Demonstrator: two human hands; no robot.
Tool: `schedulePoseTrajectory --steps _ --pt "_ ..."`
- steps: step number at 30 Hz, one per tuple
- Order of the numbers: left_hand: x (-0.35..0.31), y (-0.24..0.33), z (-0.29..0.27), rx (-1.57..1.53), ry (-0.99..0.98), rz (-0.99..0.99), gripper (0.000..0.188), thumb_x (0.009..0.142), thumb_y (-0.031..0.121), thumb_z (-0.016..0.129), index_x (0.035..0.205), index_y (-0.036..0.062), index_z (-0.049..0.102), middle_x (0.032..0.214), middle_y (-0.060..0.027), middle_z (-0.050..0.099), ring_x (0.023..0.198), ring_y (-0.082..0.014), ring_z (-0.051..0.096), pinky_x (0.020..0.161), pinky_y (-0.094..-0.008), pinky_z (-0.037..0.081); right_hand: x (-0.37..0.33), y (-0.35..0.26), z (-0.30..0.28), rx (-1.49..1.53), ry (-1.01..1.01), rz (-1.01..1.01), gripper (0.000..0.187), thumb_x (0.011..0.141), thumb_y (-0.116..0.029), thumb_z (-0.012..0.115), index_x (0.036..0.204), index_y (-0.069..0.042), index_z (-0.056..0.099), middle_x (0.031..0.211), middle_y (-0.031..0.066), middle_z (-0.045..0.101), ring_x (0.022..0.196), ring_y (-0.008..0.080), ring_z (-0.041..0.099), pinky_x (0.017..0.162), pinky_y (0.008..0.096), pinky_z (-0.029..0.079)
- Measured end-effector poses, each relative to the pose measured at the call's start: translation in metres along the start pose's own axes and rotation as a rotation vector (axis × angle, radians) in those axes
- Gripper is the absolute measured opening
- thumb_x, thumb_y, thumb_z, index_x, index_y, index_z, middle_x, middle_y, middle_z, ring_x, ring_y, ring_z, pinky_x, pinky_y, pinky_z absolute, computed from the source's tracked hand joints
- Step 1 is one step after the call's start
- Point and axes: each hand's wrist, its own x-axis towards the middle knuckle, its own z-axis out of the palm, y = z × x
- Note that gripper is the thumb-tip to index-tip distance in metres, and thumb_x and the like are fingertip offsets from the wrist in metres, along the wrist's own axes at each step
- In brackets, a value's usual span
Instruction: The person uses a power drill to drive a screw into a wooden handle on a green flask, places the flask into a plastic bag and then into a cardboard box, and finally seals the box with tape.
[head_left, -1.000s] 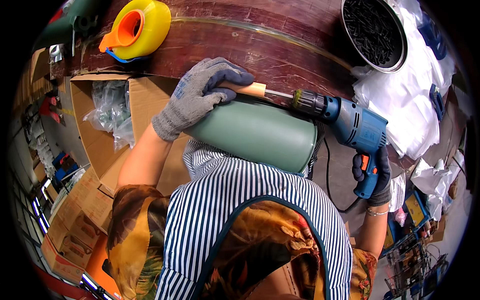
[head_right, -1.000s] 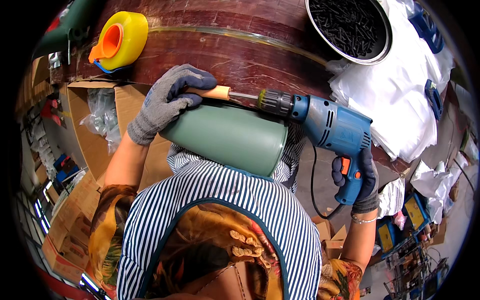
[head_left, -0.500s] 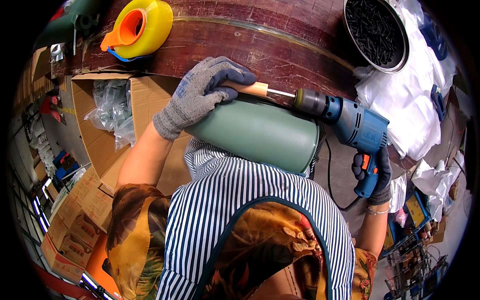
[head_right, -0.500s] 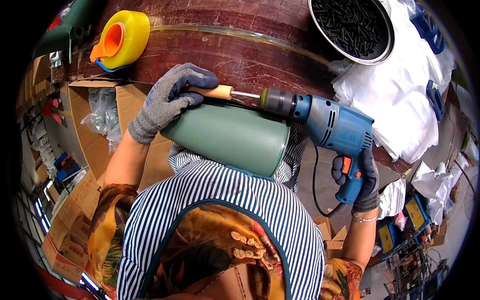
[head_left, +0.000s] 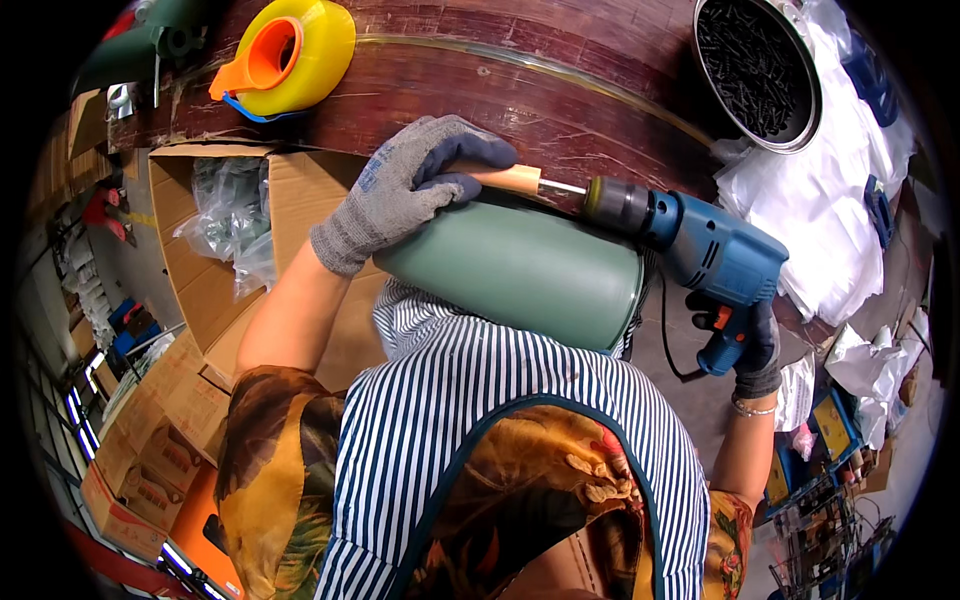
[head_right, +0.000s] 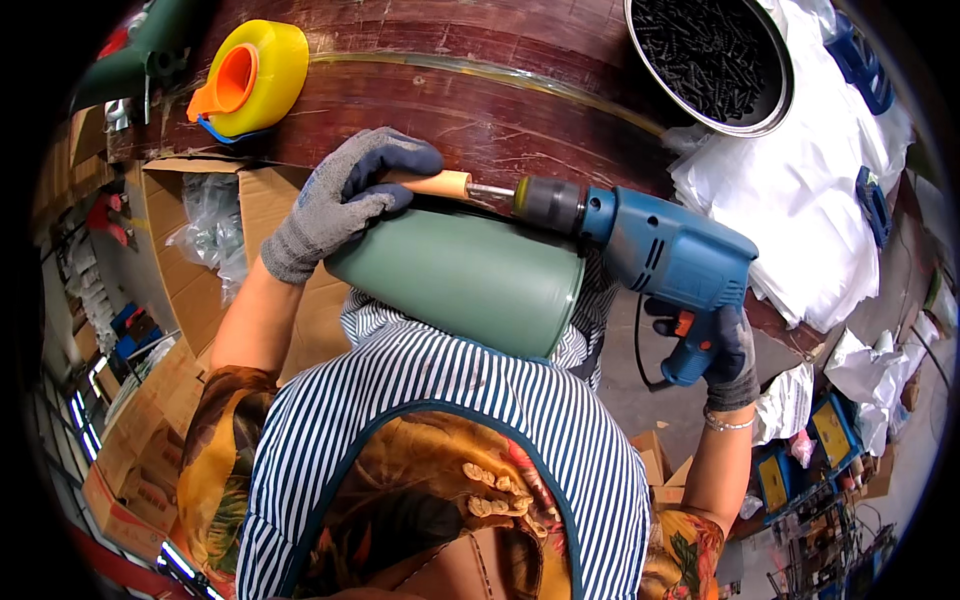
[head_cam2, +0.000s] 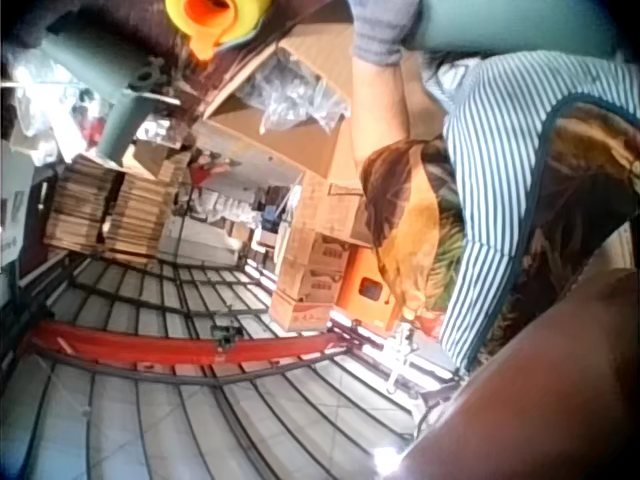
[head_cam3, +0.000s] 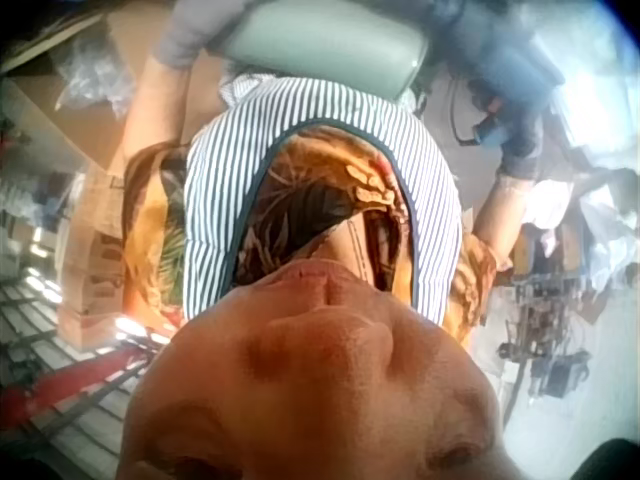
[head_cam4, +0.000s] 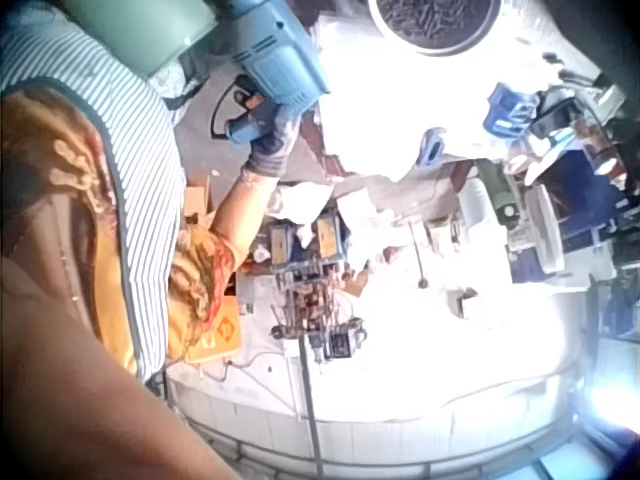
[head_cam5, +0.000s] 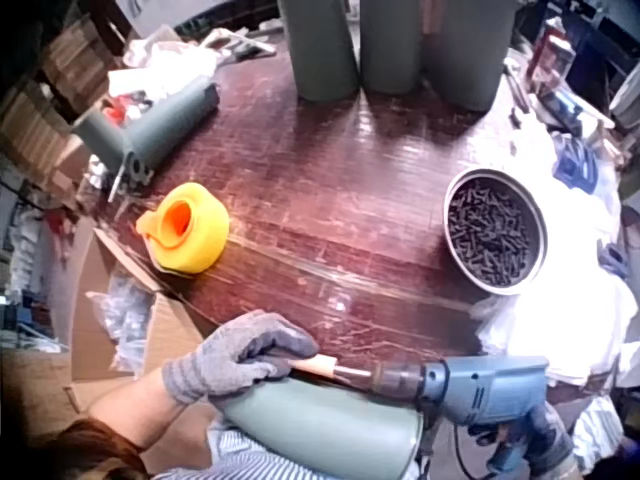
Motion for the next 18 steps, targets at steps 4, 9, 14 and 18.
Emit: schedulePoseTrajectory --steps 4,9,14,18 --pt "0.002 0.021 0.005 0.488 -0.017 0.028 0.051 0.076 0.016 0.081 0.124 0.0046 0.067 0.115 -0.0101 0.068 0.110 -0.0245 0.063 0.098 -0.0359 0.047 -0.004 -0.001 -0.023 -0.020 -0.049 -0.001 0.077 0.090 -0.058 0.067 0.133 0.004 0.050 0.108 0.0217 0.068 0.088 0.0302 0.070 0.074 0.0381 0.058" --pt "-0.040 0.012 0.012 0.485 0.176 -0.013 0.044 0.073 0.020 0.077 0.115 0.0065 0.072 0.108 -0.0120 0.072 0.103 -0.0305 0.065 0.094 -0.0401 0.049 -0.039 0.030 -0.061 0.160 0.016 -0.129 0.064 0.093 -0.048 0.066 0.128 0.004 0.055 0.108 0.0210 0.068 0.089 0.0287 0.069 0.071 0.0398 0.059" --pt "-0.045 0.104 0.002 0.787 -0.014 0.145 0.050 0.070 0.014 0.079 0.118 0.0059 0.070 0.110 -0.0108 0.070 0.101 -0.0309 0.063 0.095 -0.0407 0.048 -0.010 0.042 0.013 0.147 0.237 -0.292 0.057 0.094 -0.042 0.068 0.128 0.003 0.056 0.111 0.0162 0.069 0.094 0.0256 0.071 0.072 0.0399 0.060" --pt "-0.015 0.177 0.042 1.289 -0.156 0.538 0.037 0.073 0.018 0.073 0.109 0.0146 0.072 0.106 -0.0033 0.067 0.104 -0.0253 0.060 0.092 -0.0414 0.047 0.005 -0.002 0.062 -1.212 0.664 -0.480 0.051 0.089 -0.046 0.072 0.112 -0.001 0.062 0.077 0.0184 0.070 0.072 0.0338 0.072 0.062 0.0406 0.055"
